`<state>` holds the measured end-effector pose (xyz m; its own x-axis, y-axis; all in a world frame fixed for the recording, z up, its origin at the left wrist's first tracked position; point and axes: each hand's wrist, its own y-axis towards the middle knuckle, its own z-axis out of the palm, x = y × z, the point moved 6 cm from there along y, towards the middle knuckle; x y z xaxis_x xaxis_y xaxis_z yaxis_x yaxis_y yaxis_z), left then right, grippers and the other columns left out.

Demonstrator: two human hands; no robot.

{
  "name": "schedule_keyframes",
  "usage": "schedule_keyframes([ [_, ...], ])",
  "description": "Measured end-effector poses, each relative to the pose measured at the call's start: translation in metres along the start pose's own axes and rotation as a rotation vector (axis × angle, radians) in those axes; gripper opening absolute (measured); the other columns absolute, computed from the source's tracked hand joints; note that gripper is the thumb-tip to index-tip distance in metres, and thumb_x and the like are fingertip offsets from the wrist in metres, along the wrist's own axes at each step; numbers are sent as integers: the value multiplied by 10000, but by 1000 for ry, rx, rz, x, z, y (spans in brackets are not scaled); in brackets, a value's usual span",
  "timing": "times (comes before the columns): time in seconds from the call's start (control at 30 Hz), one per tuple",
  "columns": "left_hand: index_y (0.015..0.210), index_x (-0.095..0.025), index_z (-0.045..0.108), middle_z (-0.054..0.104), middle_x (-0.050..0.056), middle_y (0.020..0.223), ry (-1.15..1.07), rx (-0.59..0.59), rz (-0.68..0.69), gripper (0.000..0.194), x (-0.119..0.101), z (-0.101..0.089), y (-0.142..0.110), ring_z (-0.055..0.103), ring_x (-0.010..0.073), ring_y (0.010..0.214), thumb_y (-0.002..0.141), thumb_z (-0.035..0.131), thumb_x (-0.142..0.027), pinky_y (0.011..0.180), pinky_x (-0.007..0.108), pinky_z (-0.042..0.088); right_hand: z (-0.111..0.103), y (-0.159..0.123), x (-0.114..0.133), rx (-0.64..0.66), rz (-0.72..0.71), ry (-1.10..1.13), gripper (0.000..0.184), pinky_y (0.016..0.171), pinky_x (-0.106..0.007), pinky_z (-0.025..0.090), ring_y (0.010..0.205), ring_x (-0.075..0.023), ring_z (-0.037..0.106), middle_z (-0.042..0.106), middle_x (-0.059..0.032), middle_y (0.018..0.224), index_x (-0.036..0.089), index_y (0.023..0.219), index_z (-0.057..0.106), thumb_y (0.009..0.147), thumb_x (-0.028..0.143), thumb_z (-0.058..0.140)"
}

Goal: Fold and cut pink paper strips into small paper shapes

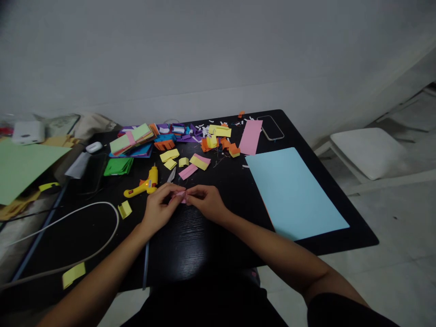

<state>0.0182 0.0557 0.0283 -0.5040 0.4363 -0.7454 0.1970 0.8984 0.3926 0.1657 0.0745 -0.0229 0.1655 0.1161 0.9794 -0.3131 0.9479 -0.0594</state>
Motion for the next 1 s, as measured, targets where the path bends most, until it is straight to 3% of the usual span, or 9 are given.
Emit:
schedule_keyframes([
  [0.2,1098,-186,688,728,46,953,33,-6,-41,203,3,1,-4,678,165,826,914,601,-187,751,282,531,-1,2,-1,-8,42,59,245,754,-320,594,693,-155,711,757,-29,769,163,857,760,700,333,840],
  [0.33,1024,-184,671,714,31,881,26,-35,-120,143,9,1,-6,673,157,757,897,607,-194,709,272,529,1,-1,2,-1,4,28,225,760,-308,588,711,-153,712,747,-26,774,165,868,744,726,320,825],
  [0.6,981,-188,659,707,28,865,3,-50,-117,108,8,1,-5,669,158,765,881,618,-195,706,271,523,2,-4,5,-5,-52,-50,168,788,-315,588,759,-167,728,753,-35,816,182,895,736,786,304,769],
  [0.7,1029,-189,649,708,36,877,-65,-25,-150,159,8,2,-5,676,163,757,871,644,-208,715,282,537,-1,-3,5,-45,-59,-75,138,758,-306,589,739,-166,725,748,-31,798,183,866,732,793,299,750],
  [0.83,1170,-183,617,716,70,993,-323,81,-187,302,7,4,-4,693,196,862,884,644,-278,789,316,552,-4,-2,9,-90,-101,-142,121,772,-299,579,791,-173,727,756,-37,850,188,871,732,796,283,737],
  [0.9,1122,-176,654,715,73,1001,-417,87,-244,264,9,3,-2,685,203,889,918,597,-334,789,311,543,-5,-3,12,-103,-133,-176,107,774,-292,573,800,-170,722,757,-34,862,192,870,733,805,277,726],
  [1.0,955,-173,704,703,40,839,-420,79,-348,263,17,4,-1,658,172,763,946,572,-400,695,274,517,-6,-4,16,-121,-173,-230,100,755,-288,571,786,-167,713,753,-32,864,199,877,738,821,279,715],
])
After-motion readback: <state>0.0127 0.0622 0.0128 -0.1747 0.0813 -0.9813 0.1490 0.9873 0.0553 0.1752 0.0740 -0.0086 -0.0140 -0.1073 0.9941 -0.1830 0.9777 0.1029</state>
